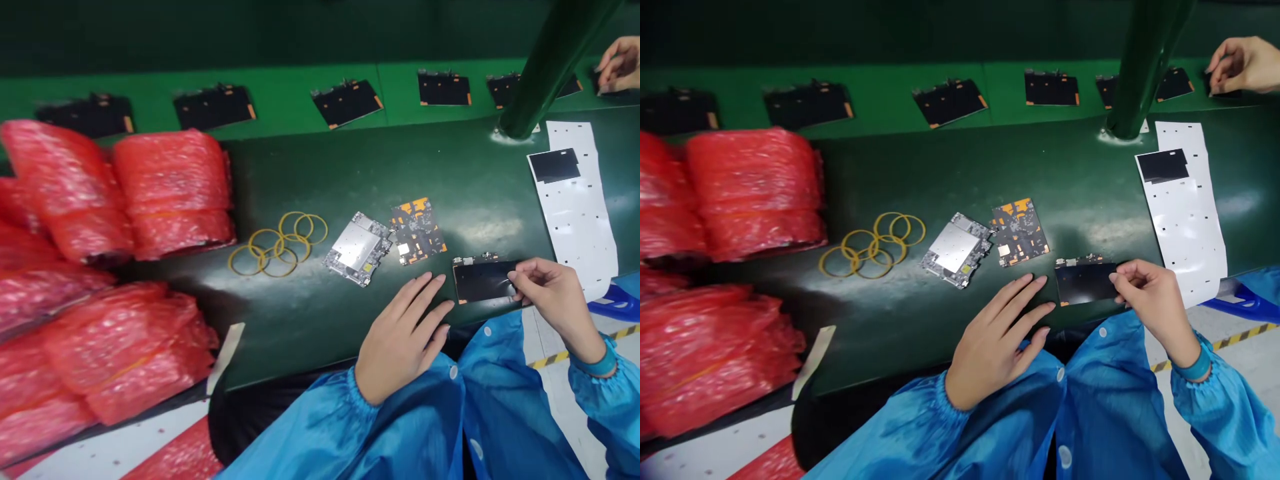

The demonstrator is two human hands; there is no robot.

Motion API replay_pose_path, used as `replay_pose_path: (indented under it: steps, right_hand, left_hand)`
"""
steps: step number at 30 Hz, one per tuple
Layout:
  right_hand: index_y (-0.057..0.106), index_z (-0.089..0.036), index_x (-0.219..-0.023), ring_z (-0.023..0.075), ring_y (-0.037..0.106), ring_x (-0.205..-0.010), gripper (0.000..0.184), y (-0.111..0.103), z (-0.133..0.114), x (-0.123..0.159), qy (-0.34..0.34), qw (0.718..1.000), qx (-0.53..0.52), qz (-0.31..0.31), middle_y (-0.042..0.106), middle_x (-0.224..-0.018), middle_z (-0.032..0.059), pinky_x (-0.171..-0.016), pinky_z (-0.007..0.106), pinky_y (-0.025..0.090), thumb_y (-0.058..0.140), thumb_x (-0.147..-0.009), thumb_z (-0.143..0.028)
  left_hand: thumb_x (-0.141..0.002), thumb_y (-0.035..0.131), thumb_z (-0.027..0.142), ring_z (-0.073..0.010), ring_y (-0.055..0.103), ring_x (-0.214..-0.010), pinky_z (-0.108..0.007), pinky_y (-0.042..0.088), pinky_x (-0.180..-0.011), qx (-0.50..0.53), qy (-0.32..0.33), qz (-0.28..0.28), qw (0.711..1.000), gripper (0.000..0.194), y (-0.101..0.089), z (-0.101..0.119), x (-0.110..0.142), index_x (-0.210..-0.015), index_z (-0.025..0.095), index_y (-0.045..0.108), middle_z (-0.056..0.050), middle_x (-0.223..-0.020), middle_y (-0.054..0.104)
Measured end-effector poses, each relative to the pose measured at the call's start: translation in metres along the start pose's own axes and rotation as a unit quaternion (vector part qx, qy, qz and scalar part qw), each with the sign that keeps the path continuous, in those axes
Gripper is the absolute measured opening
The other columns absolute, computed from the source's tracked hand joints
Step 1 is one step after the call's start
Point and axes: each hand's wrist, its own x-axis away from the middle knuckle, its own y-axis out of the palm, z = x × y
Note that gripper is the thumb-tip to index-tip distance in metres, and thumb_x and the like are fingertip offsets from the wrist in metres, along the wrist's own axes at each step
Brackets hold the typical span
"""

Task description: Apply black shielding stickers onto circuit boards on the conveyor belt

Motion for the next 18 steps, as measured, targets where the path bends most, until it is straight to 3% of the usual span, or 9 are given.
replay_pose_path:
  steps: [18]
  right_hand:
    - [0.076, -0.019, -0.075, 0.0150, 0.065, -0.045, 0.031, -0.0026, 0.0013, 0.0031, -0.027, 0.999, 0.039, 0.013, 0.067, -0.052, 0.0009, -0.045, 0.023, 0.052, 0.086, -0.076, -0.049]
  left_hand:
    - [-0.096, 0.064, 0.017, -0.0358, 0.058, -0.142, -0.054, 0.055, -0.114, -0.014, -0.004, -0.004, 1.000, 0.028, -0.0032, 0.0022, -0.0028, -0.123, 0.014, 0.072, -0.018, -0.145, 0.067]
